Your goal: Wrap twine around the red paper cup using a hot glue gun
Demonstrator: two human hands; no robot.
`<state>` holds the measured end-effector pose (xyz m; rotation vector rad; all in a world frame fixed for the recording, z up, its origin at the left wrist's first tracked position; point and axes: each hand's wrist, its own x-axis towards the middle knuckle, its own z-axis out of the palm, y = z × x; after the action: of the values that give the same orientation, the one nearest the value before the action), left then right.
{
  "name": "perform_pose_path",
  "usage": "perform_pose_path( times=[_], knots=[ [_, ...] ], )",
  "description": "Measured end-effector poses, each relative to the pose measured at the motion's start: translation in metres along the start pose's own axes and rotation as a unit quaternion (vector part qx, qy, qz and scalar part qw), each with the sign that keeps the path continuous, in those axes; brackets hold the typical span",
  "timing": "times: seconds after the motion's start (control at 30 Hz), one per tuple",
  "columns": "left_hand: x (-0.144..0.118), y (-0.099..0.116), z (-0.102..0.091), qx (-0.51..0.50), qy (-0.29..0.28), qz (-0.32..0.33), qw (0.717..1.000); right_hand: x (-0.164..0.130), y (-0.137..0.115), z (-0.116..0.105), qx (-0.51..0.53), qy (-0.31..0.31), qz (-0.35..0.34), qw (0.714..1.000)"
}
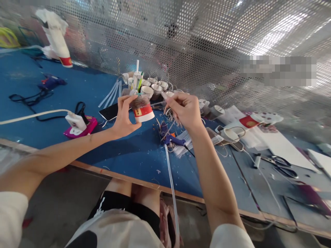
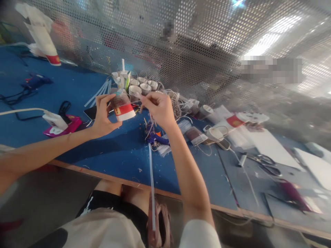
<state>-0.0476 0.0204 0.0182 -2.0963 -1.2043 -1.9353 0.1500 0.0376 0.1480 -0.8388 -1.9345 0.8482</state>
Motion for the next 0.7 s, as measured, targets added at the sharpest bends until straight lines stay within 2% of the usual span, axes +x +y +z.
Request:
perform_pose_path(
  times=[0.13,0.4,0.53,0.7],
  knots=[
    [-0.003,0.006,0.000,-0.012,-0.022,0.003,1.000,-0.012,0.024,-0.007,0.008,0.029,0.026,0.999],
    [-0.008,0.009,0.001,-0.061,-0.070,0.014,0.996,-0.015,0.051,-0.004,0.021,0.057,0.039,0.997],
    [-0.009,0.011,0.001,-0.034,-0.092,0.000,0.995,-0.014,0.054,-0.006,0.025,0.063,0.030,0.997],
    [-0.011,0.010,0.001,-0.016,-0.099,0.021,0.995,-0.014,0.049,-0.008,0.024,0.070,-0.003,0.997]
  ],
)
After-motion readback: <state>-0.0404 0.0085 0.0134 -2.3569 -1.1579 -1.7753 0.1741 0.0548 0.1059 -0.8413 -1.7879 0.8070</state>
